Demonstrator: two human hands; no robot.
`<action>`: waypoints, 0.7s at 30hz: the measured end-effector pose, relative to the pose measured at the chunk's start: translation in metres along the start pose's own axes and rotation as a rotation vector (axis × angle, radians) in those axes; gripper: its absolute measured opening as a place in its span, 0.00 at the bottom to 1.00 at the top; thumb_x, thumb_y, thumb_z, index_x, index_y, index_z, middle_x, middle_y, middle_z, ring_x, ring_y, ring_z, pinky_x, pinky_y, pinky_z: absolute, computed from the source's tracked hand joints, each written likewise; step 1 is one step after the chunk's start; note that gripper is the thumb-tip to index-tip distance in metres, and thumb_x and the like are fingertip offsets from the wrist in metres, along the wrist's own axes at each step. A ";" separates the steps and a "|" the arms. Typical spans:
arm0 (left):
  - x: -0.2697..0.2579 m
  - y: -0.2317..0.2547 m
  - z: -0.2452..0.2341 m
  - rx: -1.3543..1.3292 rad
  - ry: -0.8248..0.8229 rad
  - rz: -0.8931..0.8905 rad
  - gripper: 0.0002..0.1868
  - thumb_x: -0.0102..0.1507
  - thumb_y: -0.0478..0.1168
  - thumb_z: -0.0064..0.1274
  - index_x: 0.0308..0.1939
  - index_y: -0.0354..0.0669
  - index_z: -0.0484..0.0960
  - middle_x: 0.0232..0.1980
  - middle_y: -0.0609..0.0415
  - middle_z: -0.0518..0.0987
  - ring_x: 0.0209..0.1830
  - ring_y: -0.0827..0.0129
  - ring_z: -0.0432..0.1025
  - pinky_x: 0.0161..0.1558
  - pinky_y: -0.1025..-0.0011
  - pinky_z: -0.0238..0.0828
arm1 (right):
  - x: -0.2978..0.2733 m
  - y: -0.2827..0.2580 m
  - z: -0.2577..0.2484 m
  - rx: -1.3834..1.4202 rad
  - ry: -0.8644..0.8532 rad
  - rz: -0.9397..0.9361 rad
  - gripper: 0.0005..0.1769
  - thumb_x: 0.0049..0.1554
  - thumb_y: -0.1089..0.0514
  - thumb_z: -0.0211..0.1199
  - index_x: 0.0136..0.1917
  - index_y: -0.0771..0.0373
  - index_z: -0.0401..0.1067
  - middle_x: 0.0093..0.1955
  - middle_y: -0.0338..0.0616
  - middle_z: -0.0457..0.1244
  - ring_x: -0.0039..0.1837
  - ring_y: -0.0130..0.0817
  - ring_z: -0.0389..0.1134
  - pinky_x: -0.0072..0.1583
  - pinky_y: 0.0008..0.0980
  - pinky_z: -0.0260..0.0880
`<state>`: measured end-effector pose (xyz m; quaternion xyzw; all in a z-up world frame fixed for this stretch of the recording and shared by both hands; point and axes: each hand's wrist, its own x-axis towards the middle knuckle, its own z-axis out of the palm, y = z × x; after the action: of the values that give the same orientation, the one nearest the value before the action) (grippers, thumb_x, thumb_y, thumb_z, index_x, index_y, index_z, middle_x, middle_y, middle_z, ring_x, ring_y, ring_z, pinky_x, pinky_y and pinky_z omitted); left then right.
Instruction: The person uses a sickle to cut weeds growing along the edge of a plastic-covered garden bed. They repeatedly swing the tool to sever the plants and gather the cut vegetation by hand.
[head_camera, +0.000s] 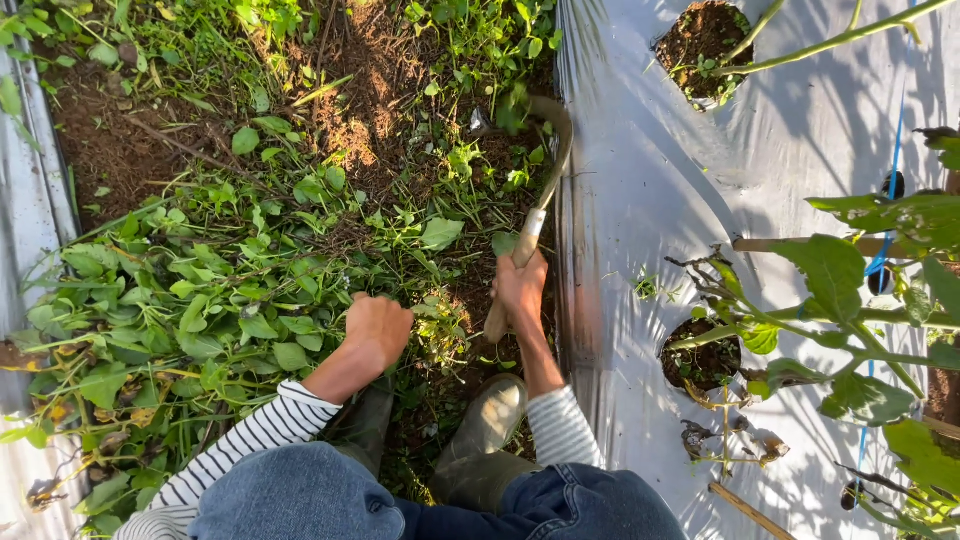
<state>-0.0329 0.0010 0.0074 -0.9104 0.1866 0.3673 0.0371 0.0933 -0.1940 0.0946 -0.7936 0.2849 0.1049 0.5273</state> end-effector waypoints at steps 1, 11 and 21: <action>0.000 -0.003 0.007 0.005 0.005 0.001 0.13 0.76 0.39 0.57 0.39 0.52 0.93 0.40 0.55 0.92 0.49 0.58 0.88 0.75 0.37 0.79 | -0.028 -0.022 -0.004 0.005 0.004 -0.004 0.04 0.53 0.61 0.57 0.41 0.63 0.66 0.22 0.45 0.60 0.21 0.33 0.62 0.24 0.35 0.63; 0.006 0.002 0.017 -0.024 -0.011 -0.006 0.14 0.76 0.38 0.57 0.35 0.52 0.92 0.35 0.55 0.90 0.44 0.57 0.88 0.75 0.34 0.78 | -0.045 -0.061 -0.008 0.005 -0.040 -0.135 0.04 0.54 0.65 0.53 0.45 0.63 0.64 0.24 0.43 0.59 0.22 0.30 0.61 0.28 0.32 0.60; 0.011 -0.001 0.014 -0.051 0.022 0.002 0.18 0.76 0.38 0.57 0.31 0.53 0.90 0.30 0.56 0.88 0.39 0.58 0.87 0.72 0.35 0.81 | -0.058 0.058 -0.005 -0.189 0.043 -0.004 0.12 0.50 0.61 0.58 0.48 0.65 0.68 0.31 0.50 0.62 0.32 0.37 0.65 0.36 0.41 0.64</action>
<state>-0.0346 0.0013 -0.0101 -0.9148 0.1785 0.3621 0.0114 0.0128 -0.1948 0.0791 -0.8425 0.2834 0.1131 0.4440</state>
